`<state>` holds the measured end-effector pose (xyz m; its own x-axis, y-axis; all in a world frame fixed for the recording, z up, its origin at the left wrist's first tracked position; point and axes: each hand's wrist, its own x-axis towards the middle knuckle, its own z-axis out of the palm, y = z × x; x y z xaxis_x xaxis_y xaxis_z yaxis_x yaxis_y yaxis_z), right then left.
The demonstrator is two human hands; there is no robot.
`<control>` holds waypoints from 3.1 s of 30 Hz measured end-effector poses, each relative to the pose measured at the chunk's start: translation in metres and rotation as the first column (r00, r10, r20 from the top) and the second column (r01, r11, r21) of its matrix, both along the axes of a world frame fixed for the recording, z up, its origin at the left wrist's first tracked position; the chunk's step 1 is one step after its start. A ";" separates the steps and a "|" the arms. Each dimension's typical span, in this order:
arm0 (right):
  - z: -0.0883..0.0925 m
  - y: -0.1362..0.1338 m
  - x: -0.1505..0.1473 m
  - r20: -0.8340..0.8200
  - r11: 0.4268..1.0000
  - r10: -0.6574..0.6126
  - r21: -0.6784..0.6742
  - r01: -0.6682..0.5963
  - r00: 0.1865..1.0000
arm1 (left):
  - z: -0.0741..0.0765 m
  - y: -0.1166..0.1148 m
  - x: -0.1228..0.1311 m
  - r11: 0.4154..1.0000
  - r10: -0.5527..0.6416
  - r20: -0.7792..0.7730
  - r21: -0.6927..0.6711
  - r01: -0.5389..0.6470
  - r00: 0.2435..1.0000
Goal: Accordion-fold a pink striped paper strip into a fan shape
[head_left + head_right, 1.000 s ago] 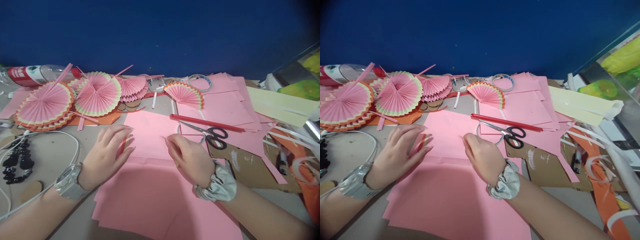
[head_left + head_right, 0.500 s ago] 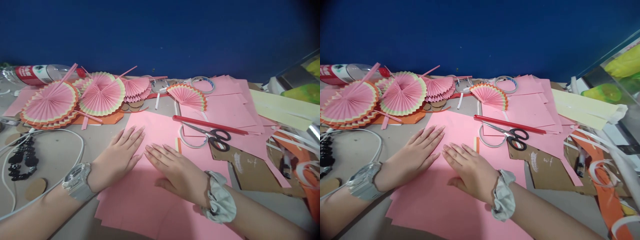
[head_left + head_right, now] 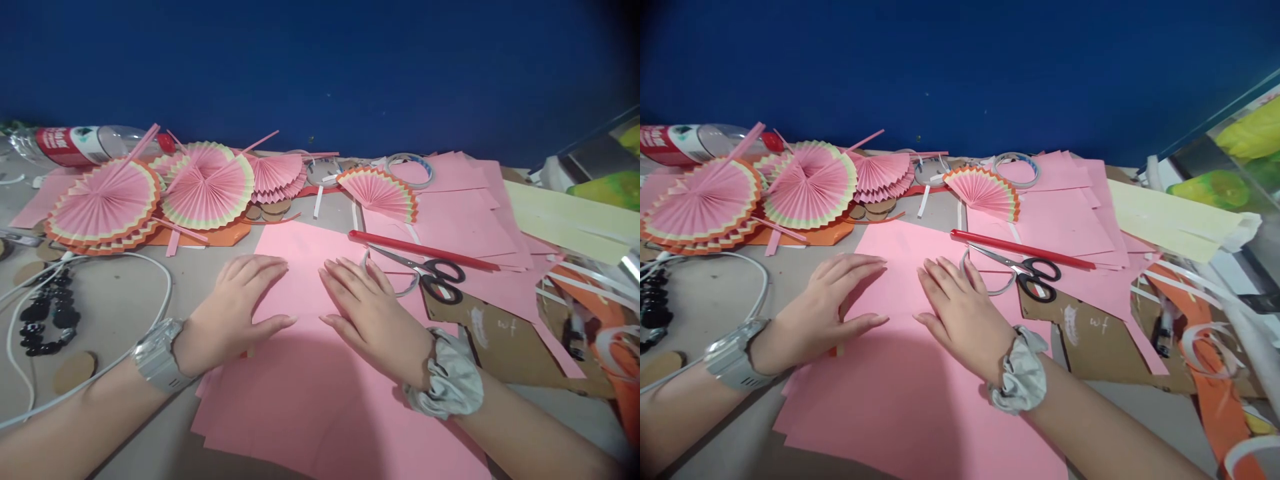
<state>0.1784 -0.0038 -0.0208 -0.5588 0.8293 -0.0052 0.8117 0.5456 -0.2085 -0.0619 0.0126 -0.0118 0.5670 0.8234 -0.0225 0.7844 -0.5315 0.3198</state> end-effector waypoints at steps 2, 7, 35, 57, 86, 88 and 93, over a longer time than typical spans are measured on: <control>0.004 -0.002 0.000 -0.050 0.999 0.006 -0.042 -0.008 0.999 | 0.001 0.001 0.000 0.998 0.062 0.029 -0.006 -0.062 0.998; 0.011 -0.003 0.000 -0.167 0.991 -0.132 -0.049 0.125 0.977 | 0.001 -0.001 0.002 0.995 0.079 0.037 -0.068 -0.076 0.996; 0.002 0.003 0.004 -0.281 0.986 0.089 -0.114 -0.126 0.956 | -0.005 0.004 -0.002 0.993 -0.074 0.146 -0.078 0.086 0.987; 0.004 0.002 0.005 -0.298 0.985 -0.090 -0.168 0.041 0.950 | -0.002 0.006 -0.005 0.981 -0.191 0.270 0.013 0.195 0.944; 0.002 0.005 0.005 -0.218 0.993 0.074 -0.073 -0.092 0.973 | -0.005 0.008 -0.006 0.982 -0.178 0.188 -0.026 0.186 0.966; 0.002 0.006 0.006 -0.208 0.992 0.098 -0.061 -0.113 0.973 | -0.004 0.008 -0.006 0.980 -0.188 0.177 -0.027 0.196 0.966; 0.003 0.005 0.010 -0.147 0.971 0.237 0.024 -0.236 0.960 | -0.003 0.009 -0.009 0.947 -0.315 0.036 0.074 0.312 0.948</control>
